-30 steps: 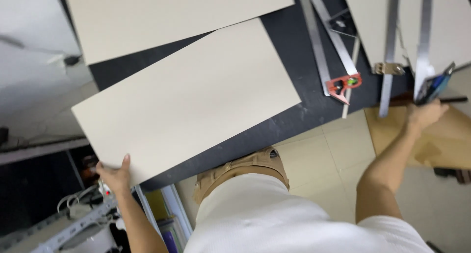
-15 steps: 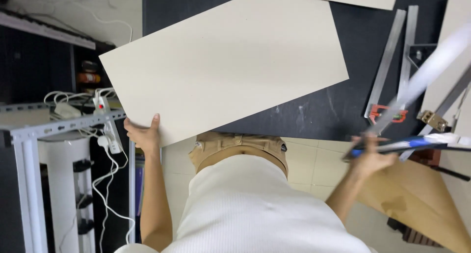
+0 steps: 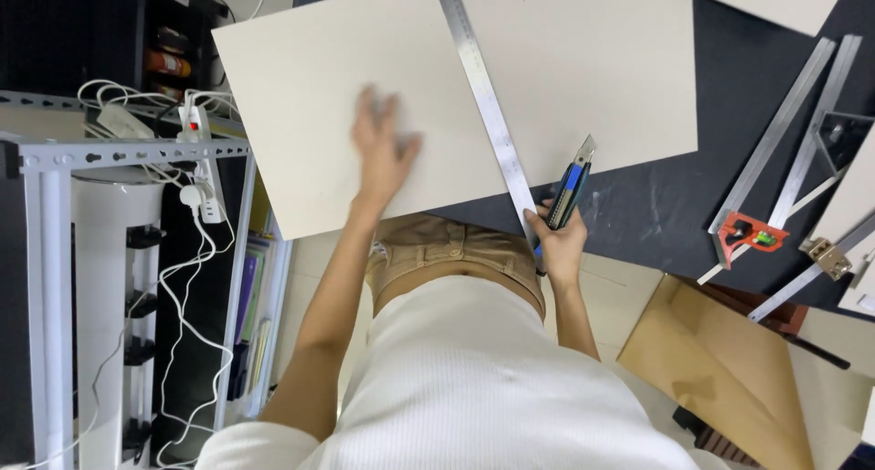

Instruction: Measuring and cutting cardboard sheets using a ruler and utility knife.

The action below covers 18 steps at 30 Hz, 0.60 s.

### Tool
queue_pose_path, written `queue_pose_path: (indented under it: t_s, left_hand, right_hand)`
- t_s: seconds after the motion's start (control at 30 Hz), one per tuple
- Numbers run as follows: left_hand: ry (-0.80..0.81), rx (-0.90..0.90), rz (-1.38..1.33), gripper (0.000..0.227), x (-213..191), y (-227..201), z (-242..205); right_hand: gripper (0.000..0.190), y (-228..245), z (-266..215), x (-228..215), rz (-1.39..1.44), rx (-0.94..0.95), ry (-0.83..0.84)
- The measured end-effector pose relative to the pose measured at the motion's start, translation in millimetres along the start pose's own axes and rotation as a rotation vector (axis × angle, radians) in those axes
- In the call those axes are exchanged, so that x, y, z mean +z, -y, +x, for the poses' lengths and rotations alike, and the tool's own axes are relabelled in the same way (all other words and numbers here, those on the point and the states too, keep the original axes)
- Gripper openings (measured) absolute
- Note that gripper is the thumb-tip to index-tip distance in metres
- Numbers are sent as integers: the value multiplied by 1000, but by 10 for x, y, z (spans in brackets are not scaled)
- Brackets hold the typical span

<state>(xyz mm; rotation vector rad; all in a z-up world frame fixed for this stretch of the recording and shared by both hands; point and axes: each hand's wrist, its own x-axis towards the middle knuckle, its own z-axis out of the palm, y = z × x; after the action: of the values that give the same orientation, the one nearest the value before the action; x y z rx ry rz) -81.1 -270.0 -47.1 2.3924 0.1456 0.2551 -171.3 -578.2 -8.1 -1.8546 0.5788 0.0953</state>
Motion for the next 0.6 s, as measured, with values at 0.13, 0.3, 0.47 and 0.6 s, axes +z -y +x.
queue_pose_path:
  t_s: [0.13, 0.3, 0.47, 0.6]
  left_hand:
    - [340, 237, 165, 107, 481, -220, 453]
    - [571, 295, 418, 133, 622, -467, 883]
    - [775, 236, 428, 144, 389, -754, 1002]
    - [816, 213, 442, 147, 379, -787, 1003]
  right_hand:
    - [42, 272, -173, -103, -280, -74, 112]
    - [37, 269, -196, -212, -523, -44, 196]
    - [62, 442, -184, -166, -685, -121, 322]
    - [60, 286, -171, -123, -825, -275, 302]
